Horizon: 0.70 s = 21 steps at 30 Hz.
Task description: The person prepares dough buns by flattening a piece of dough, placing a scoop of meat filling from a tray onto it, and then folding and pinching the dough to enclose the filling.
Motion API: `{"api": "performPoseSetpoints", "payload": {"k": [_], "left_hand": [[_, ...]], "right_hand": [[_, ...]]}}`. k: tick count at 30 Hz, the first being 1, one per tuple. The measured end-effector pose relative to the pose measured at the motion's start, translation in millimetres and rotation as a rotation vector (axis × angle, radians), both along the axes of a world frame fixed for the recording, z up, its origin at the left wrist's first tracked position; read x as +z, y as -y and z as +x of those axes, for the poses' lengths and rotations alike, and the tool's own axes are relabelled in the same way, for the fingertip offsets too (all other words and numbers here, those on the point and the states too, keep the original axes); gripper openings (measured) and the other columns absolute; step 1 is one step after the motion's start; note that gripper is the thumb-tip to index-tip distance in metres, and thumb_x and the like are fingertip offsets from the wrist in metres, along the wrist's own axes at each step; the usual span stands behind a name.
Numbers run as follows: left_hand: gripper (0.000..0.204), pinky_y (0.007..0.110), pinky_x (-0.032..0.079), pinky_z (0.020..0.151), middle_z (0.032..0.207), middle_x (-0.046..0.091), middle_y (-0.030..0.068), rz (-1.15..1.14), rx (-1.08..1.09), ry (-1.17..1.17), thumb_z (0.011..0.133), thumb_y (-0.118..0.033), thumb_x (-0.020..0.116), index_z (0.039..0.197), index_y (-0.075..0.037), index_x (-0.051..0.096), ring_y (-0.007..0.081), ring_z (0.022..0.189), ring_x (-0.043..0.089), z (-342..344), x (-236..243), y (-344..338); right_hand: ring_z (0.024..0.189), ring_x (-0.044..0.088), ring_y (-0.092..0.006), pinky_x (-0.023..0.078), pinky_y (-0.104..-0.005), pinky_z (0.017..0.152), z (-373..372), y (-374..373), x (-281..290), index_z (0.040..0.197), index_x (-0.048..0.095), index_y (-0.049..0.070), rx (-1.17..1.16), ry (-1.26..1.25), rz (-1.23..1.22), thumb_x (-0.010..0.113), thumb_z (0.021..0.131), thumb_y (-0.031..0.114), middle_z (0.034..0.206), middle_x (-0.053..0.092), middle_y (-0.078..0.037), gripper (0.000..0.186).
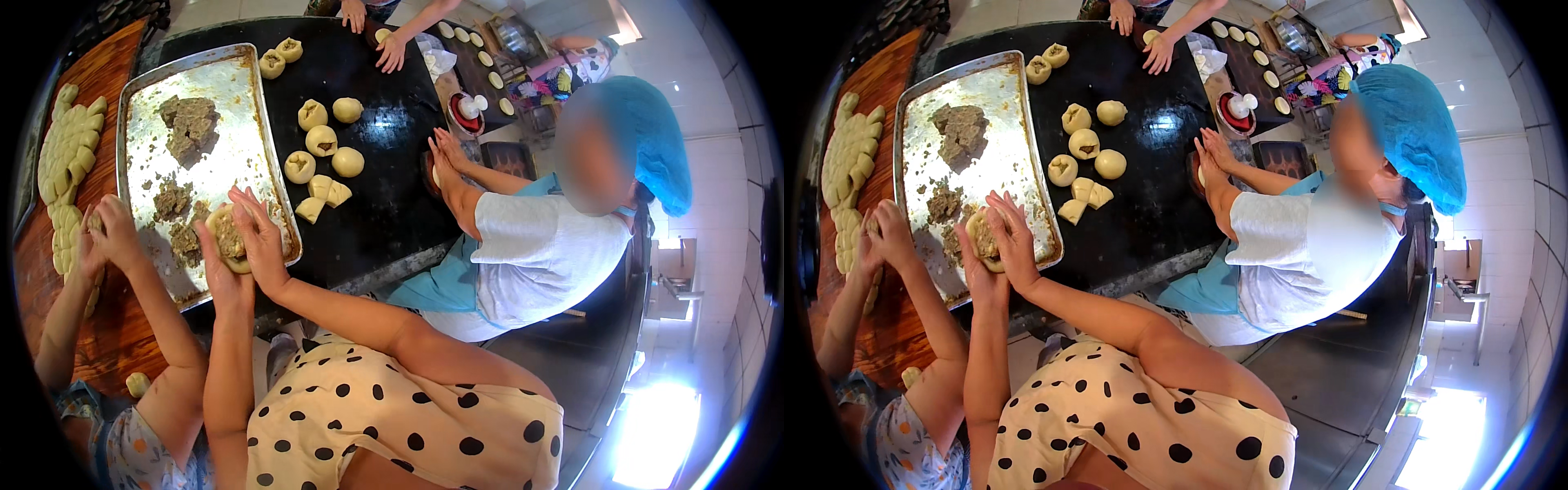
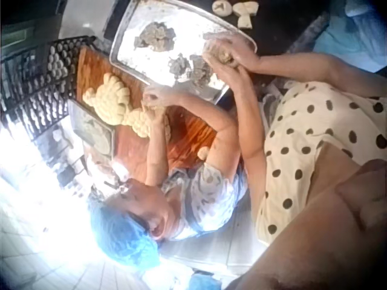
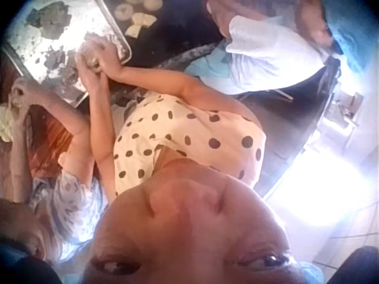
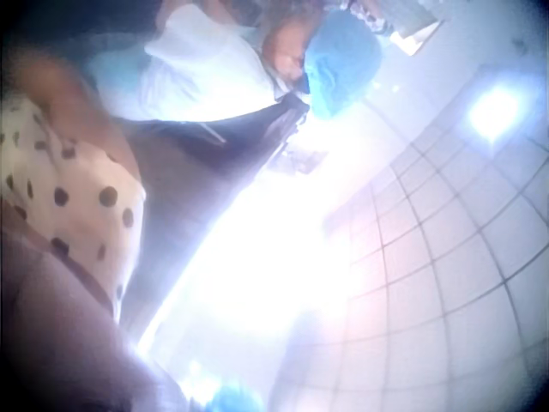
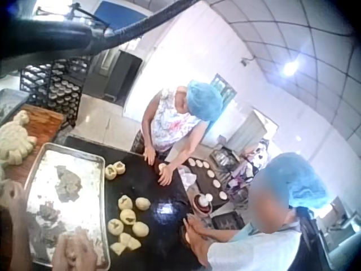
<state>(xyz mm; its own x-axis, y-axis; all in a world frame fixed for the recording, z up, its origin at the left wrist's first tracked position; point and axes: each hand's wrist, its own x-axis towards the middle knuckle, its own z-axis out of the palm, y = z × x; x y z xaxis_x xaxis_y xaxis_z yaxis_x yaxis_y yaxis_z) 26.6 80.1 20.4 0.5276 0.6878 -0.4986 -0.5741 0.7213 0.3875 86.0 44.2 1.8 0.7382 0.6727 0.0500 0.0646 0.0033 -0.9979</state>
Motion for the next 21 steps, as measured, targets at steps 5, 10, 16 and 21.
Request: {"api": "performPoseSetpoints", "payload": {"k": [5,10,16,21], "left_hand": [[0.066,0.034,0.05,0.094,0.121,0.058,0.0078,0.057,-0.07,-0.167,0.093,-0.062,0.05,0.126,-0.005,0.053,0.0192,0.111,0.06,-3.6,-13.8,-11.7],[0.056,0.028,0.047,0.087,0.111,0.058,0.0059,0.227,-0.088,-0.342,0.098,-0.055,0.046,0.124,-0.005,0.054,0.0145,0.102,0.058,8.2,-16.4,-6.8],[0.053,0.03,0.045,0.09,0.114,0.056,0.0058,0.267,-0.18,-0.321,0.101,-0.052,0.042,0.121,-0.004,0.054,0.0129,0.105,0.054,0.5,-34.1,-25.0],[0.057,0.029,0.042,0.094,0.116,0.054,0.0049,0.099,-0.004,-0.214,0.099,-0.057,0.042,0.12,-0.006,0.055,0.0131,0.109,0.051,0.0,-21.5,-27.6]], "right_hand": [[0.127,0.05,-0.0251,0.02,-0.0428,0.116,10.3,-20.0,4.3,0.118,0.063,0.003,-0.056,-0.154,0.067,0.034,0.105,0.039,0.119,0.065,-0.012,0.049],[0.093,0.065,-0.0241,0.024,-0.0473,0.115,11.5,-19.0,7.4,0.096,0.068,0.003,0.014,0.328,-0.079,0.042,0.103,0.028,0.094,0.07,-0.007,0.037],[0.083,0.064,-0.0247,0.028,-0.0476,0.114,15.4,-25.1,1.3,0.095,0.067,0.003,-0.035,0.24,-0.007,0.049,0.1,0.02,0.089,0.069,-0.009,0.026],[0.088,0.064,-0.0304,0.032,-0.0501,0.111,1.7,-37.0,6.4,0.094,0.066,0.005,-0.072,0.37,0.081,0.048,0.097,0.018,0.092,0.069,-0.009,0.022]]}}
